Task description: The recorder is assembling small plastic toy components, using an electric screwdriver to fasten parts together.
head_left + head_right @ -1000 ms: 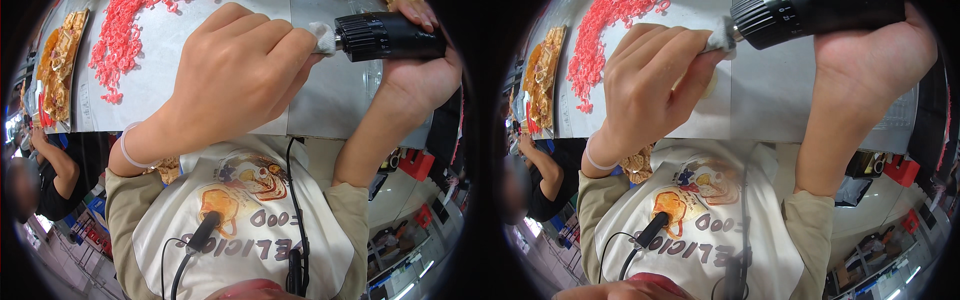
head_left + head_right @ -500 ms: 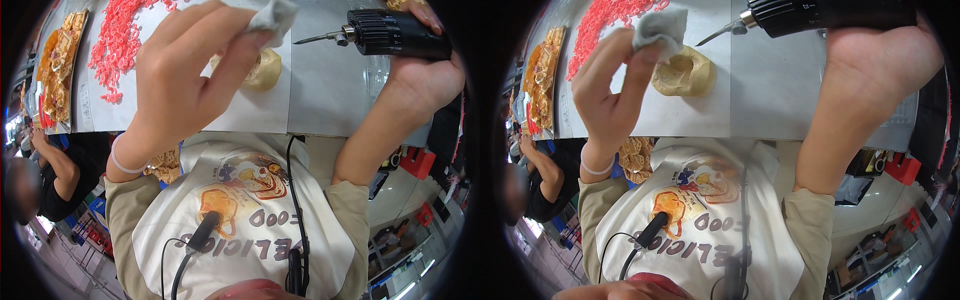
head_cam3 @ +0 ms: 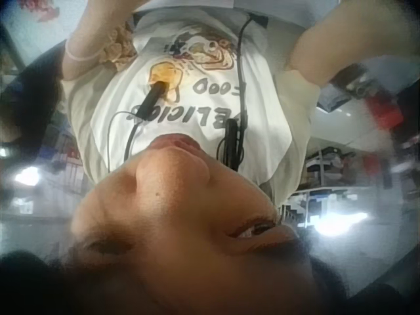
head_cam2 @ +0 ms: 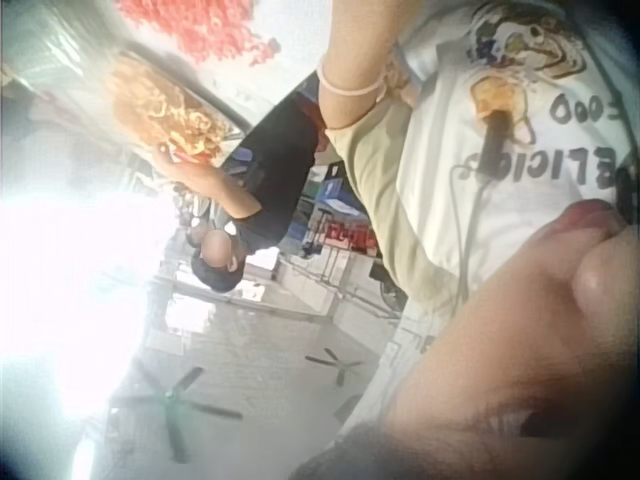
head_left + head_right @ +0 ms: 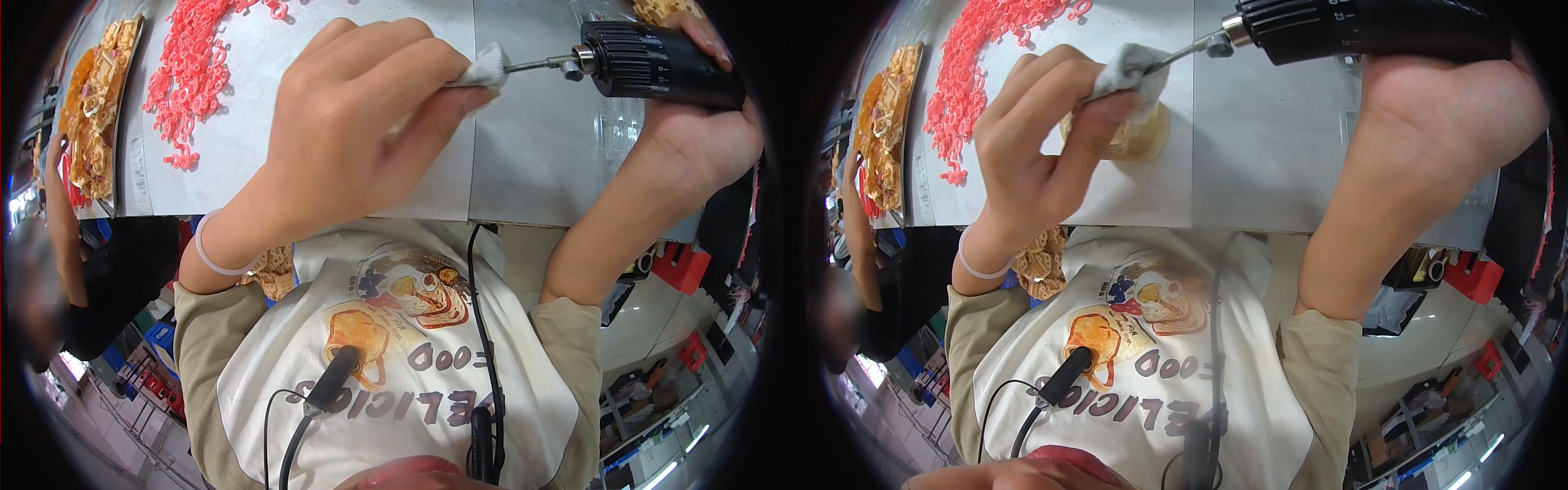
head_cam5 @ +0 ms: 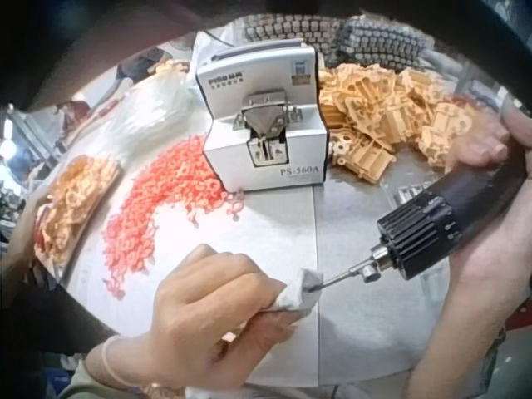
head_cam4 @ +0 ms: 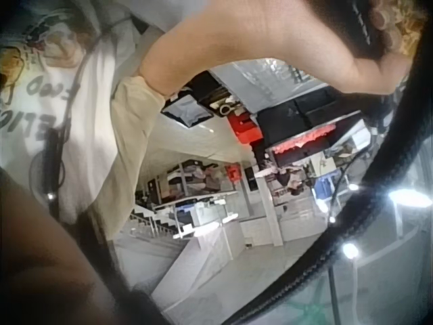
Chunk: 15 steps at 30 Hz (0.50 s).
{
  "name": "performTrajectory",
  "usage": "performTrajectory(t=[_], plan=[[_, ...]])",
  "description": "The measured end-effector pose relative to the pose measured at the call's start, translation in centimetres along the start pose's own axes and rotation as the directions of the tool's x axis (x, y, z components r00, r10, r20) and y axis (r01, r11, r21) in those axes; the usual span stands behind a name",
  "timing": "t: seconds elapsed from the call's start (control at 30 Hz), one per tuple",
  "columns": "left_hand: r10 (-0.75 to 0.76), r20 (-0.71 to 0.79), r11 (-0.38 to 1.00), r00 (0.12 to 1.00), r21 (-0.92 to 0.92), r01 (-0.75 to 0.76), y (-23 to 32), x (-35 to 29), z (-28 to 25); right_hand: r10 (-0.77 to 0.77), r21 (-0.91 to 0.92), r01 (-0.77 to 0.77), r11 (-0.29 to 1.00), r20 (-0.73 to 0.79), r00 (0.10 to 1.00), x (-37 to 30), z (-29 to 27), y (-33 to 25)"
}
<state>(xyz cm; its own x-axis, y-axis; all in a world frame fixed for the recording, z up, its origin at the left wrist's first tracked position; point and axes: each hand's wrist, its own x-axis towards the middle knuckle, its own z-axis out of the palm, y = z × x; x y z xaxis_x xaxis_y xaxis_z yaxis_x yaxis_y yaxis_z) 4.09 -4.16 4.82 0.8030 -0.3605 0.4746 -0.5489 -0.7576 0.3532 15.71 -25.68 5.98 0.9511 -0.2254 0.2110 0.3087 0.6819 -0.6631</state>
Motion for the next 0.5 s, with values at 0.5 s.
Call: performTrajectory(t=[0.5], plan=[[0.044, -0.365, 0.998, 0.930, -0.028, -0.058, 1.5, 3.2, 1.7, -0.012, -0.015, 0.012, 1.000, -0.007, 1.000, -1.5, 1.6, 0.4]])
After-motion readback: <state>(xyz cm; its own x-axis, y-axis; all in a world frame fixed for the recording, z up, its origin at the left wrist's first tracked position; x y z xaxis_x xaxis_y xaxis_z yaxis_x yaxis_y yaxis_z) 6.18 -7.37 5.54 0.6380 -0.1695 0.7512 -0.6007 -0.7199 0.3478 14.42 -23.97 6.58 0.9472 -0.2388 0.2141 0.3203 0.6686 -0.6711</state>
